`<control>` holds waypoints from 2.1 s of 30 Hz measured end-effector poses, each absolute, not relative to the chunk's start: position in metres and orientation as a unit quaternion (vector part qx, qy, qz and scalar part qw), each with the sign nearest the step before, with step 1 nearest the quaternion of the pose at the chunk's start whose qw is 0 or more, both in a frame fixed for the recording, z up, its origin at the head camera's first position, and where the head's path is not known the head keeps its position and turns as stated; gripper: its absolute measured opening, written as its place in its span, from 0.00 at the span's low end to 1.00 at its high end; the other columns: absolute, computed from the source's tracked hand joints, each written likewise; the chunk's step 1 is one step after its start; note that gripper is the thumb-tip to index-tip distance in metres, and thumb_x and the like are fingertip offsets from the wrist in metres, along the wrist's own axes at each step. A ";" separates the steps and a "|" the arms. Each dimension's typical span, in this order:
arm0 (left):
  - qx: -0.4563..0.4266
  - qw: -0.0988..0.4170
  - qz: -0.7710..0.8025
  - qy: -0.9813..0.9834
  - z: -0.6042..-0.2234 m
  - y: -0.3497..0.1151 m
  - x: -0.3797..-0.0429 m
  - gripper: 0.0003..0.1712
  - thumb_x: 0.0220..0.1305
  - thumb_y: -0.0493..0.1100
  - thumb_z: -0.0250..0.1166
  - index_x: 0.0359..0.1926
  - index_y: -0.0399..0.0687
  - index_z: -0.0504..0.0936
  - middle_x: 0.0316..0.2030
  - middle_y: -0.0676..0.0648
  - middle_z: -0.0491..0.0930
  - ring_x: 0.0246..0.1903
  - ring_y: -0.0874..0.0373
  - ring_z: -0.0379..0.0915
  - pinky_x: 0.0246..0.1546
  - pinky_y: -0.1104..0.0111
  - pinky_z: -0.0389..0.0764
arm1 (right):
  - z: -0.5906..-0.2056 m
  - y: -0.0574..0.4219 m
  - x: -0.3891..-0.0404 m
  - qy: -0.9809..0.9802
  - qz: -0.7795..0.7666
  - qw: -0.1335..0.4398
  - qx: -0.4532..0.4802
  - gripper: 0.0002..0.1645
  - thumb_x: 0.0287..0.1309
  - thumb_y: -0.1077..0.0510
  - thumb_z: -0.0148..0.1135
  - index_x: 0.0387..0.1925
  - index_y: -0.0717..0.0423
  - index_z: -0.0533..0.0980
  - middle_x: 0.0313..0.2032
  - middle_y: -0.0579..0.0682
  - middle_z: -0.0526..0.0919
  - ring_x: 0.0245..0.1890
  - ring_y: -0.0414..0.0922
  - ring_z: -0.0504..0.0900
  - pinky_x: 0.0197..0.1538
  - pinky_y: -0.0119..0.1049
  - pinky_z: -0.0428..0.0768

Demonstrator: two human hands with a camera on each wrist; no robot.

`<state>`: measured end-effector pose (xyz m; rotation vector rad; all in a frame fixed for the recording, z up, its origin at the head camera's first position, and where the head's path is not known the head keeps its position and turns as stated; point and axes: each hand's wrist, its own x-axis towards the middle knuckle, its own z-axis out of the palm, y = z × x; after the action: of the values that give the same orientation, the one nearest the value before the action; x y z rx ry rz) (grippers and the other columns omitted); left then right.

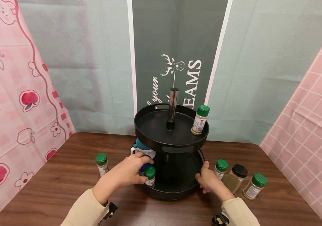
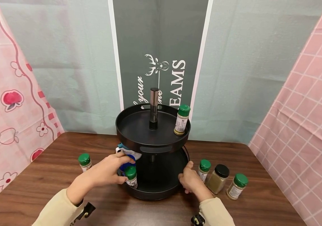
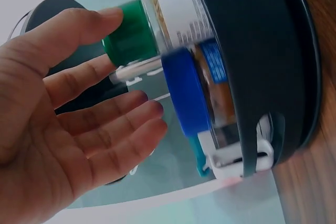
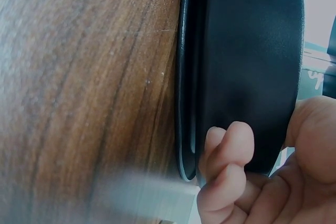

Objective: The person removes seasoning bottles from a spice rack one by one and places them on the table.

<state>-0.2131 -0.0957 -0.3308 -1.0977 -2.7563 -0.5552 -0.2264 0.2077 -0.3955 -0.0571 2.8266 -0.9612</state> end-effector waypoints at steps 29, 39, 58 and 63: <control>-0.422 0.103 -0.156 -0.887 -0.347 -0.078 -0.210 0.20 0.41 0.36 0.70 0.40 0.46 0.80 0.37 0.48 0.76 0.37 0.58 0.71 0.36 0.68 0.78 | -0.395 0.208 -0.225 0.939 -0.330 0.093 -0.019 0.45 0.62 0.60 0.45 0.61 0.80 0.28 0.13 0.53 0.72 0.09 0.46 0.71 0.14 0.33 0.67; -0.431 0.106 -0.152 -0.883 -0.345 -0.078 -0.211 0.17 0.41 0.34 0.69 0.37 0.47 0.80 0.35 0.49 0.76 0.37 0.58 0.71 0.34 0.70 0.78 | -0.395 0.209 -0.225 0.941 -0.323 0.094 -0.024 0.45 0.62 0.60 0.45 0.61 0.81 0.29 0.13 0.53 0.72 0.09 0.46 0.71 0.14 0.34 0.68; -0.410 0.078 -0.189 -0.889 -0.311 -0.080 -0.210 0.17 0.46 0.40 0.70 0.40 0.45 0.79 0.36 0.49 0.76 0.33 0.61 0.70 0.33 0.68 0.78 | -0.396 0.209 -0.227 0.939 -0.330 0.098 -0.020 0.44 0.62 0.60 0.44 0.62 0.79 0.29 0.13 0.53 0.73 0.09 0.46 0.71 0.14 0.34 0.67; -0.414 0.110 -0.190 -0.883 -0.306 -0.085 -0.209 0.16 0.49 0.40 0.68 0.41 0.45 0.79 0.35 0.49 0.76 0.33 0.62 0.68 0.33 0.65 0.77 | -0.395 0.210 -0.226 0.939 -0.331 0.091 -0.025 0.44 0.62 0.60 0.45 0.61 0.80 0.29 0.13 0.53 0.72 0.09 0.46 0.71 0.14 0.35 0.69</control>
<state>-0.2094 -0.0847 -0.3059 -1.2172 -2.5969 -0.5576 -0.2257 0.2096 -0.3949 -0.0738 2.7914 -0.9826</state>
